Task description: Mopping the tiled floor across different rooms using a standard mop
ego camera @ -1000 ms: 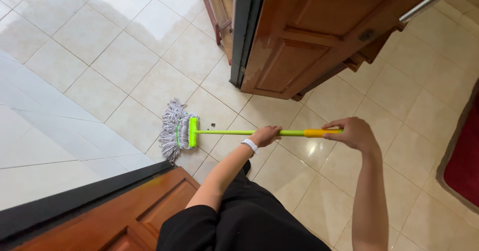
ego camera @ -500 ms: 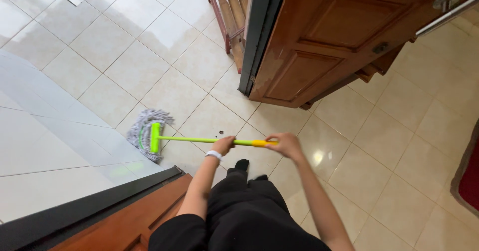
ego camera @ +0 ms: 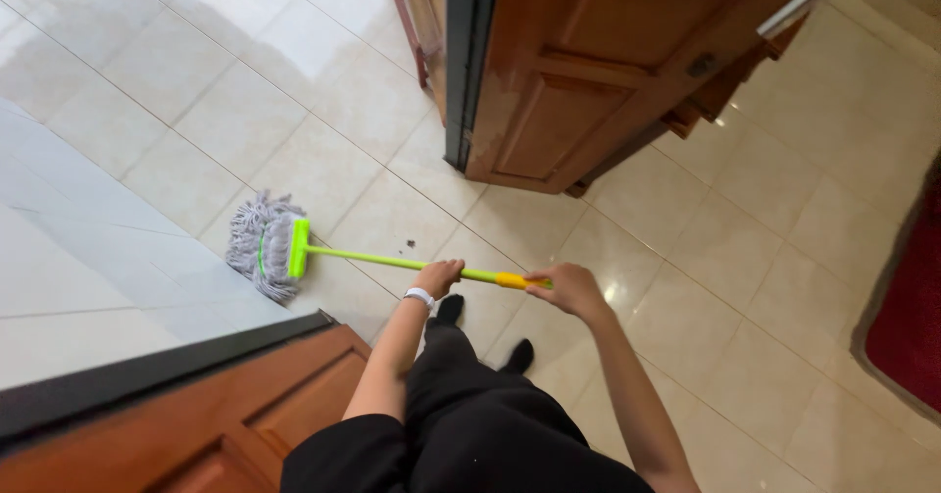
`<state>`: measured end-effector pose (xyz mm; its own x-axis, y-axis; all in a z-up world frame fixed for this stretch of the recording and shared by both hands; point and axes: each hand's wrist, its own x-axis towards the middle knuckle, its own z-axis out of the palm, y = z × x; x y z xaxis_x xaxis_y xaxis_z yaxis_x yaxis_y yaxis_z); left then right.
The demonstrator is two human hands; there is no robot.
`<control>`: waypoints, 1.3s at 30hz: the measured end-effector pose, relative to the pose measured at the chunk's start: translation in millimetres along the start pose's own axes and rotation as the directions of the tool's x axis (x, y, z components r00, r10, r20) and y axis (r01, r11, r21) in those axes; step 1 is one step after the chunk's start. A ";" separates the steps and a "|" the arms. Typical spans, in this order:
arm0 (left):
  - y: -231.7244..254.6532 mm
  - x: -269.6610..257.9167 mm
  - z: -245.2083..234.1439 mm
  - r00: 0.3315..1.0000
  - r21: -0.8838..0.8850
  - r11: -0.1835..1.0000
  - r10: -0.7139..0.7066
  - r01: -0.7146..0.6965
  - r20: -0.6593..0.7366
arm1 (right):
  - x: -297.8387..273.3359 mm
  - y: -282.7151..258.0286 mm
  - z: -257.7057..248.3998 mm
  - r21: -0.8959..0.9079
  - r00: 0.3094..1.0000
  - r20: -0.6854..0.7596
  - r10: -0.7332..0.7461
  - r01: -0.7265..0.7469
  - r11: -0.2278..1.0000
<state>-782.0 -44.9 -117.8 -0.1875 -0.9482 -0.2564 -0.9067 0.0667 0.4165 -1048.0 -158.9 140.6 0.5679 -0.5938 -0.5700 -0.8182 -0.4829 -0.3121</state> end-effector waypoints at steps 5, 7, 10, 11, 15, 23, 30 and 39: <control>123.3 74.5 40.7 0.980 -0.052 0.981 0.183 -0.188 -0.081 | -97.8 93.3 -46.2 0.039 0.984 0.005 0.176 -0.176 0.984; 183.9 103.2 49.0 0.961 -0.066 0.961 0.261 -0.267 -0.092 | -144.5 125.5 -70.1 0.080 0.970 -0.005 0.243 -0.242 0.967; 283.4 145.1 43.2 0.855 -0.145 0.860 0.440 -0.489 -0.276 | -209.2 170.4 -101.2 0.051 0.917 -0.053 0.396 -0.393 0.918; 315.9 153.8 32.7 0.901 -0.217 0.875 0.423 -0.433 -0.094 | -228.6 175.8 -111.1 -0.009 0.863 -0.055 0.503 -0.504 0.864; 393.8 182.8 35.7 0.904 -0.268 0.892 0.408 -0.364 0.129 | -266.8 233.8 -114.5 -0.008 0.782 -0.086 0.618 -0.620 0.784; 357.6 193.0 90.2 0.901 -0.120 0.907 0.417 -0.404 0.119 | -238.8 297.0 -46.3 0.237 0.838 -0.095 0.538 -0.506 0.830; 234.2 186.1 57.4 0.969 -0.278 0.954 0.171 -0.117 0.179 | -135.2 262.5 13.4 0.378 0.901 -0.206 0.381 -0.286 0.881; 87.2 166.2 25.7 0.978 0.164 0.971 -0.190 0.174 0.085 | 4.6 155.8 27.6 0.215 0.947 -0.228 0.225 -0.176 0.961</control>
<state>-902.0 -188.7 -146.5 -0.0436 -0.9136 -0.4043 -0.9749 -0.0495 0.2171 -1175.3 -219.1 68.3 0.3748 -0.8176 -0.4371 -0.9052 -0.2207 -0.3633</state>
